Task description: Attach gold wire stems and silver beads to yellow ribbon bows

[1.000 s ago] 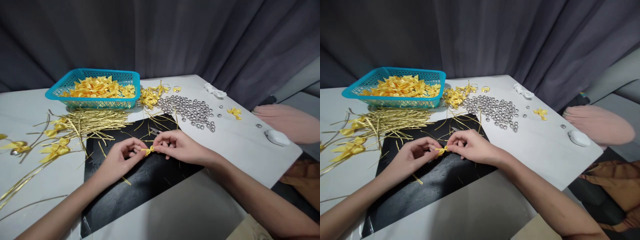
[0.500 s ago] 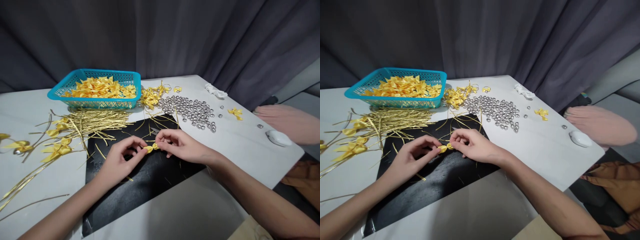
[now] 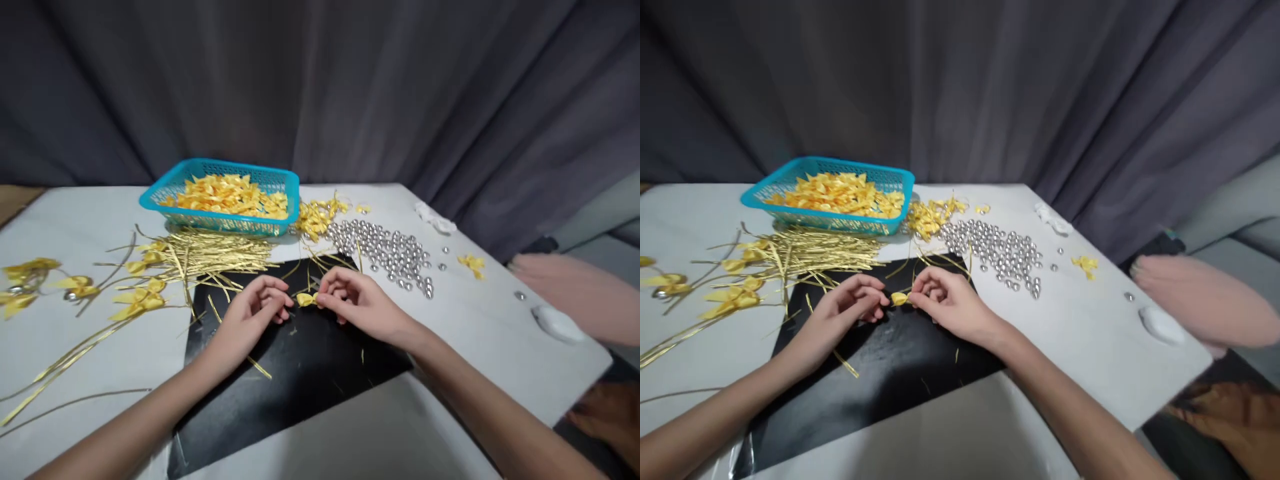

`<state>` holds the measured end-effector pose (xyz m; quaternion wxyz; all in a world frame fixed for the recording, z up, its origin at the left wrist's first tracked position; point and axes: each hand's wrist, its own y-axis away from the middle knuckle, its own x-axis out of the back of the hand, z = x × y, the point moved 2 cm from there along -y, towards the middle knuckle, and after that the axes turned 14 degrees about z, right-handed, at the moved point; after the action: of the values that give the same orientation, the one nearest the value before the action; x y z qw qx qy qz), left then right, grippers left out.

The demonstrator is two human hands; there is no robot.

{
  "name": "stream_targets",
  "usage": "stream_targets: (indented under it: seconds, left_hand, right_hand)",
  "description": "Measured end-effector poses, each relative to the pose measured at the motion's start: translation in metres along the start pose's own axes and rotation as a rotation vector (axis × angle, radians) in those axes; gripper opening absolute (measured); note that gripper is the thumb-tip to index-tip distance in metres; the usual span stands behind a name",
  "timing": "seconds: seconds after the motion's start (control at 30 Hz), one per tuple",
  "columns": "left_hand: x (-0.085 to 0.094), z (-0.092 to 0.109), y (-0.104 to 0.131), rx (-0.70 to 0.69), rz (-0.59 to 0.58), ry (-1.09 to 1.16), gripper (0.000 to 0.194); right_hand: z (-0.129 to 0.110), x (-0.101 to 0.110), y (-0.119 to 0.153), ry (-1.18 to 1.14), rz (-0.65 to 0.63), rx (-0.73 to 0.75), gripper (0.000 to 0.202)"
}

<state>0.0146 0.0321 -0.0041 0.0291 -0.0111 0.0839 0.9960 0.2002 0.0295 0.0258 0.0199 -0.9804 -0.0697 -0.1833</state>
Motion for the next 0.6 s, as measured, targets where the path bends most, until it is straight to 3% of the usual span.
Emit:
stream_targets:
  seconds: [0.1,0.17,0.27,0.4,0.6]
  left_hand:
    - [0.001,-0.004,-0.002,0.017,-0.009,0.107,0.021]
    - [0.000,-0.007,-0.003,-0.014,-0.010,0.144,0.021]
    - [-0.004,-0.011,-0.004,-0.049,-0.014,0.172,0.019]
    - [-0.006,-0.014,-0.007,-0.065,-0.028,0.179,0.017]
    - [-0.011,-0.019,-0.013,-0.026,-0.061,0.157,0.006]
  right_hand:
    - [-0.030,0.004,-0.035,0.328,0.074,0.308,0.015]
    - [-0.052,-0.001,-0.073,0.593,0.053,0.456,0.015]
    - [-0.074,-0.020,-0.140,0.759,-0.013,0.485,0.018]
    - [-0.077,-0.056,-0.217,0.955,-0.108,0.400,0.029]
    - [-0.074,-0.092,-0.271,1.033,0.077,0.412,0.031]
